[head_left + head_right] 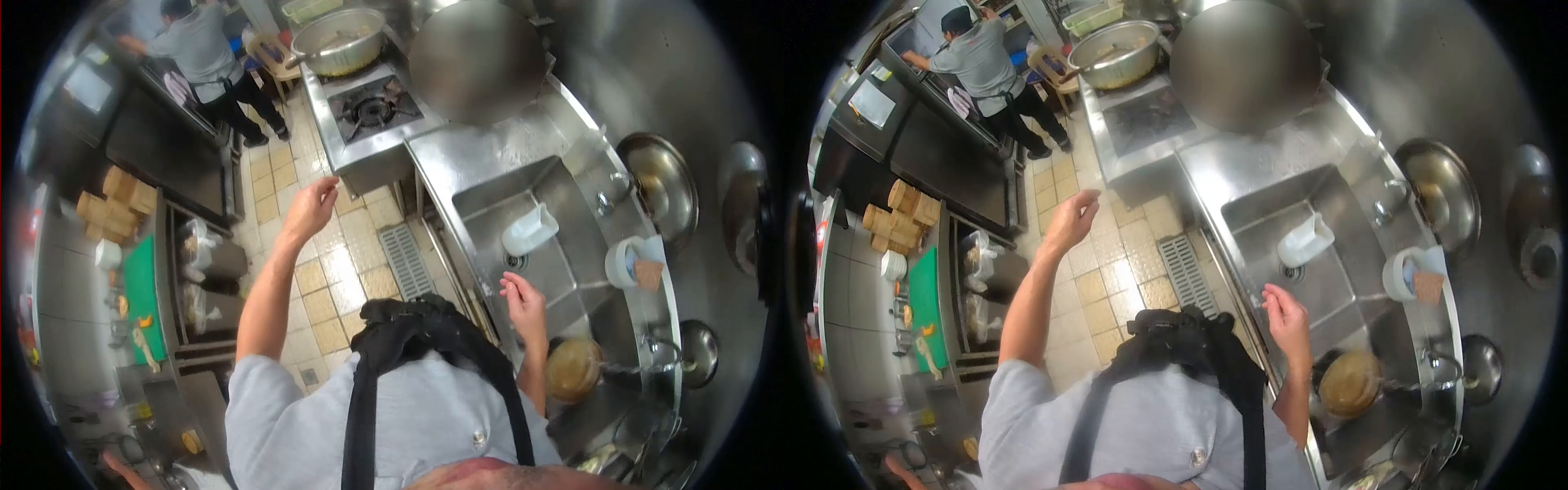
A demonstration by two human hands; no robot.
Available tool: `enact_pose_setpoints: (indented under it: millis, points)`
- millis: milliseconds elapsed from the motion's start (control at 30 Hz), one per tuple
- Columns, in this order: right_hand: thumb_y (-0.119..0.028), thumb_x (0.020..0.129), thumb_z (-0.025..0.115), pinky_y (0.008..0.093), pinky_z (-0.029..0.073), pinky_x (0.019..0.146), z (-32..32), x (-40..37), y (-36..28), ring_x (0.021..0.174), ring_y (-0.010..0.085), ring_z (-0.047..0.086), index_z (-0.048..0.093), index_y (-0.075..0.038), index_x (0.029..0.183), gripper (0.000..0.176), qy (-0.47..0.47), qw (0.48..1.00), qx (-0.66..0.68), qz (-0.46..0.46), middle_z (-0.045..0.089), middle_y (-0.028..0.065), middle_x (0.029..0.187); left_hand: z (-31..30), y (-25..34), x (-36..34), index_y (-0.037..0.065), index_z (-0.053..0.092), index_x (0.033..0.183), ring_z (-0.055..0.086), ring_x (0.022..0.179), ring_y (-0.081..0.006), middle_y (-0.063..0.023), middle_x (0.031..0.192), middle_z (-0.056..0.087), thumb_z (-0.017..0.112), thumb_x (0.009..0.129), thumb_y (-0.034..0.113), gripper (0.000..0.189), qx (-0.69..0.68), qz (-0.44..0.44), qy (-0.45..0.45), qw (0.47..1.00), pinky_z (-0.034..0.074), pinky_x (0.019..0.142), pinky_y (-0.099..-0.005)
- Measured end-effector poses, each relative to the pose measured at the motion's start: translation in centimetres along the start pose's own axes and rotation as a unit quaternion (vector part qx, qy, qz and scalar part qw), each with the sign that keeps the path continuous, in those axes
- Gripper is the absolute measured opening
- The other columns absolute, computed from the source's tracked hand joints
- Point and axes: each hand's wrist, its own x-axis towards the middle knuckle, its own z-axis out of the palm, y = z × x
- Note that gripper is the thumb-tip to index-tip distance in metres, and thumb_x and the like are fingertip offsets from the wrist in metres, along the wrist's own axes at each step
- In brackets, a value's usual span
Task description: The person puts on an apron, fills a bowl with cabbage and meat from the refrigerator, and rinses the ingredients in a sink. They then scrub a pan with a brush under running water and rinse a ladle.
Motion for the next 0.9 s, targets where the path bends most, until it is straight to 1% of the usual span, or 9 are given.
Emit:
enact_pose_setpoints:
  millis: [100,233,300,433,533,567,700,833,900]
  points:
    - [-0.009,0.098,0.059,0.0333,0.056,0.075,0.0,5.8,0.6,0.084,0.0229,0.073,0.066,0.0,0.119,0.024,-0.037,0.994,-0.088,-0.053,0.074,0.0162,0.1,-0.8,-1.4,4.0,0.002,0.069,0.115,0.072,0.097,-0.034,-0.0208,0.103,0.073,0.062,0.096,0.023,0.029,0.021,-0.031,0.011,0.999,0.055,0.084,-0.0404]
    - [-0.01,0.098,0.059,0.0346,0.056,0.075,1.8,10.7,-0.8,0.084,0.025,0.072,0.067,0.0,0.118,0.023,-0.044,0.995,-0.068,-0.051,0.073,0.0164,0.099,-2.3,-4.5,11.5,0.003,0.071,0.115,0.071,0.099,-0.035,-0.0208,0.105,0.073,0.066,0.094,0.026,0.032,0.088,-0.054,0.039,0.994,0.056,0.087,-0.0419]
    - [-0.009,0.099,0.058,0.0297,0.056,0.075,3.4,12.2,0.6,0.081,0.0187,0.072,0.067,0.003,0.117,0.023,-0.04,0.991,-0.115,-0.063,0.074,0.0153,0.102,-3.0,-8.3,17.2,0.004,0.071,0.115,0.071,0.1,-0.0357,-0.0212,0.107,0.073,0.066,0.093,0.028,0.033,0.109,-0.021,0.065,0.992,0.055,0.088,-0.0429]
    - [-0.009,0.099,0.058,0.0297,0.055,0.075,7.5,14.3,-0.8,0.083,0.0182,0.072,0.067,0.003,0.117,0.024,-0.01,0.994,-0.103,0.021,0.075,0.015,0.1,-5.0,-13.0,29.8,0.004,0.067,0.118,0.067,0.104,-0.0402,-0.0224,0.113,0.07,0.067,0.091,0.031,0.039,0.167,-0.007,0.114,0.979,0.054,0.089,-0.0484]
    - [-0.007,0.098,0.056,0.0339,0.056,0.077,11.4,15.7,-2.5,0.084,0.0237,0.073,0.066,0.003,0.116,0.023,0.019,0.99,-0.112,0.079,0.073,0.0173,0.099,-6.5,-16.6,38.8,0.002,0.068,0.12,0.067,0.106,-0.0397,-0.024,0.112,0.07,0.066,0.089,0.034,0.045,0.176,0.0,0.137,0.975,0.053,0.091,-0.0457]
    - [-0.008,0.098,0.057,0.0336,0.055,0.076,12.8,16.2,-3.4,0.084,0.0236,0.072,0.066,0.003,0.116,0.023,0.039,0.988,-0.101,0.108,0.073,0.0172,0.099,-6.3,-18.8,41.8,0.005,0.065,0.112,0.066,0.102,-0.0417,-0.0207,0.105,0.07,0.066,0.09,0.034,0.037,0.189,0.002,0.148,0.971,0.053,0.087,-0.0513]
    - [-0.01,0.099,0.058,0.0297,0.055,0.075,16.5,17.5,-6.2,0.085,0.0176,0.072,0.067,0.003,0.116,0.023,0.07,0.976,-0.139,0.149,0.074,0.0136,0.096,-5.7,-24.2,50.6,0.003,0.064,0.113,0.065,0.109,-0.0401,-0.0222,0.114,0.068,0.064,0.091,0.037,0.04,0.235,-0.065,0.061,0.968,0.052,0.092,-0.0509]
    - [-0.01,0.099,0.059,0.0294,0.055,0.076,18.5,16.3,-7.0,0.086,0.0163,0.071,0.067,0.002,0.116,0.023,0.091,0.971,-0.157,0.154,0.074,0.0127,0.097,-4.1,-27.4,54.4,0.004,0.065,0.118,0.064,0.114,-0.0379,-0.0215,0.121,0.067,0.064,0.091,0.035,0.041,0.243,-0.142,-0.013,0.96,0.052,0.094,-0.0496]
    - [-0.011,0.1,0.057,0.0317,0.055,0.076,19.1,15.6,-7.5,0.082,0.0201,0.071,0.067,0.002,0.116,0.023,0.112,0.957,-0.137,0.23,0.073,0.0156,0.098,-2.9,-30.3,54.8,0.004,0.068,0.114,0.066,0.11,-0.039,-0.0218,0.116,0.069,0.064,0.091,0.038,0.041,0.27,-0.152,-0.036,0.95,0.053,0.093,-0.049]
